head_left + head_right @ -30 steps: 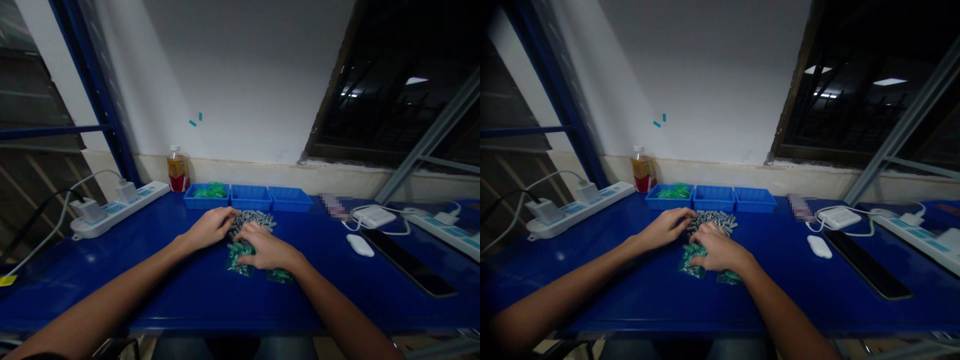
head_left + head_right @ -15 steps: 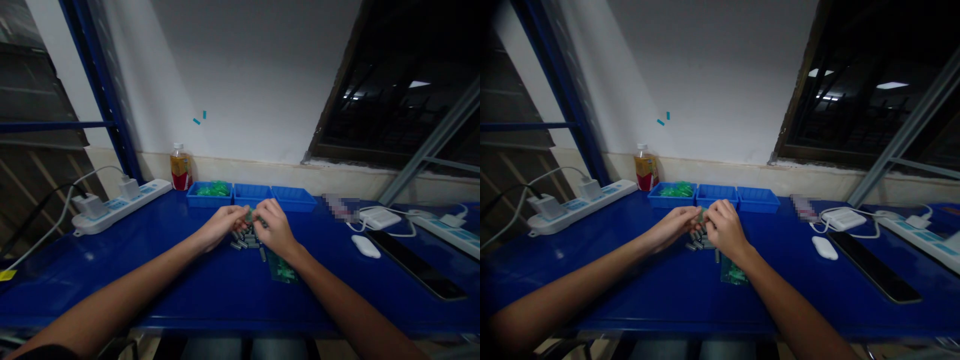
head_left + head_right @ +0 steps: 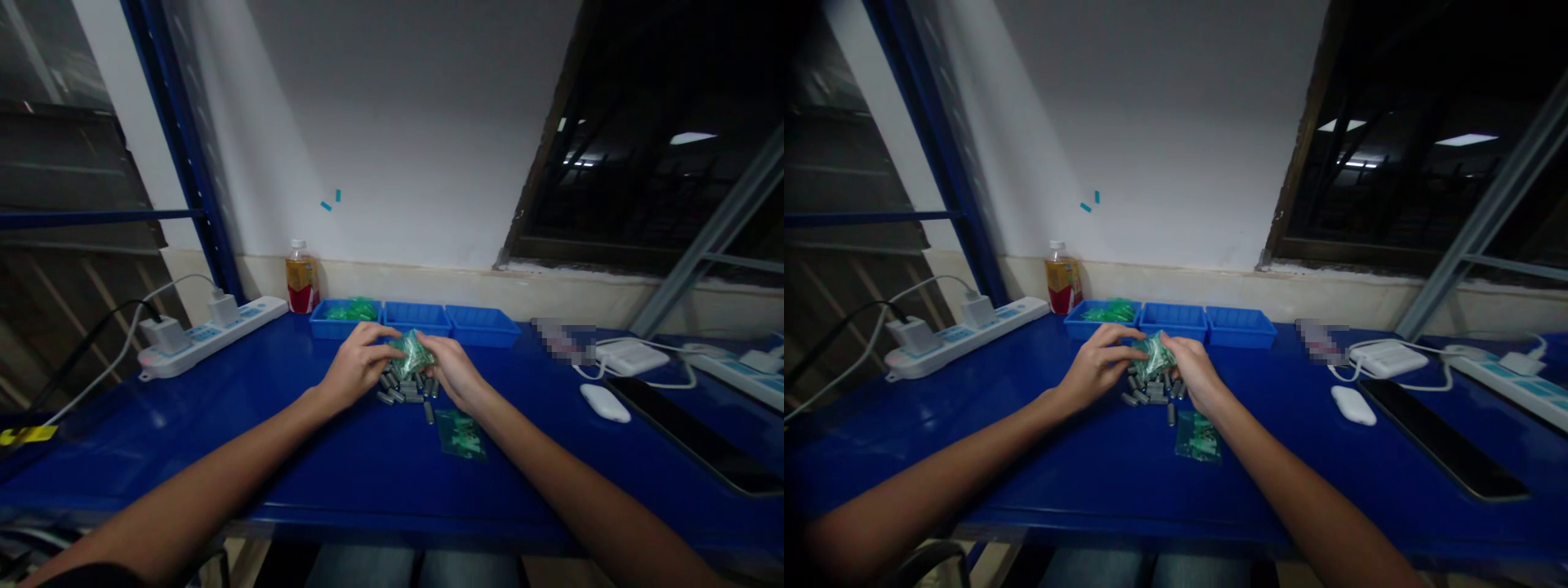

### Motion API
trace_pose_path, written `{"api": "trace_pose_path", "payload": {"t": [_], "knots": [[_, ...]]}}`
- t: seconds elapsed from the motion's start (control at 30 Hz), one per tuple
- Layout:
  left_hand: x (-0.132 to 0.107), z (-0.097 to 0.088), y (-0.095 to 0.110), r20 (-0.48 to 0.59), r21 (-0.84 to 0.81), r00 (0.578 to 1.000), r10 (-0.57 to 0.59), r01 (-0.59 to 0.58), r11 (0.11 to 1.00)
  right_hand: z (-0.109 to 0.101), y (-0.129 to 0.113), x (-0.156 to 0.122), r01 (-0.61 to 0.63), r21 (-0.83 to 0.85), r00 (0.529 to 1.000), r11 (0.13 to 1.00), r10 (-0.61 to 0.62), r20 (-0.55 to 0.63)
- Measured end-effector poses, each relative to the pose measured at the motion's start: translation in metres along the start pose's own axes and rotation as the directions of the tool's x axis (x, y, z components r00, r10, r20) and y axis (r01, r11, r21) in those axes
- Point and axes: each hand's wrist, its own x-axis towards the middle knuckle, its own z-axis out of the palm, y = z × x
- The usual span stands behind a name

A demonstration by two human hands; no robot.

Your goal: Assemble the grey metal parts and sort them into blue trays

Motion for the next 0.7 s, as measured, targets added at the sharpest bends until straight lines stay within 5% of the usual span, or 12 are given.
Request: {"api": "trace_pose_path", "payload": {"t": [0.07, 0.17, 0.27, 0.37, 0.5, 0.6, 0.7], "knots": [[0.000, 0.004, 0.003, -0.042, -0.032, 0.997, -0.063, 0.061, 0.998, 0.001, 0.001, -0.002, 0.061, -0.012, 0.997, 0.998, -0.062, -0.048], [0.000, 0.010, 0.004, -0.084, -0.288, 0.926, -0.369, 0.332, 0.898, 0.004, -0.001, -0.003, 0.170, -0.027, 0.975, 0.985, -0.172, -0.144], [0.002, 0.013, 0.003, 0.092, -0.562, 0.769, -0.633, 0.565, 0.604, 0.005, 0.000, -0.002, 0.276, -0.049, 0.940, 0.960, -0.281, -0.196], [0.004, 0.013, 0.004, 0.317, -0.688, 0.615, -0.722, 0.673, 0.271, 0.005, 0.003, -0.001, 0.390, -0.142, 0.890, 0.910, -0.412, -0.197], [0.008, 0.010, 0.007, 0.488, -0.763, 0.516, -0.704, 0.644, -0.057, 0.004, 0.005, -0.004, 0.515, -0.344, 0.816, 0.785, -0.572, -0.084], [0.008, 0.009, 0.008, 0.405, -0.809, 0.525, -0.749, 0.587, -0.026, 0.002, 0.005, -0.006, 0.561, -0.476, 0.778, 0.677, -0.627, 0.024], [0.007, 0.008, 0.006, 0.218, -0.830, 0.560, -0.799, 0.537, 0.150, 0.001, 0.006, -0.005, 0.474, -0.472, 0.839, 0.744, -0.544, -0.014]]}}
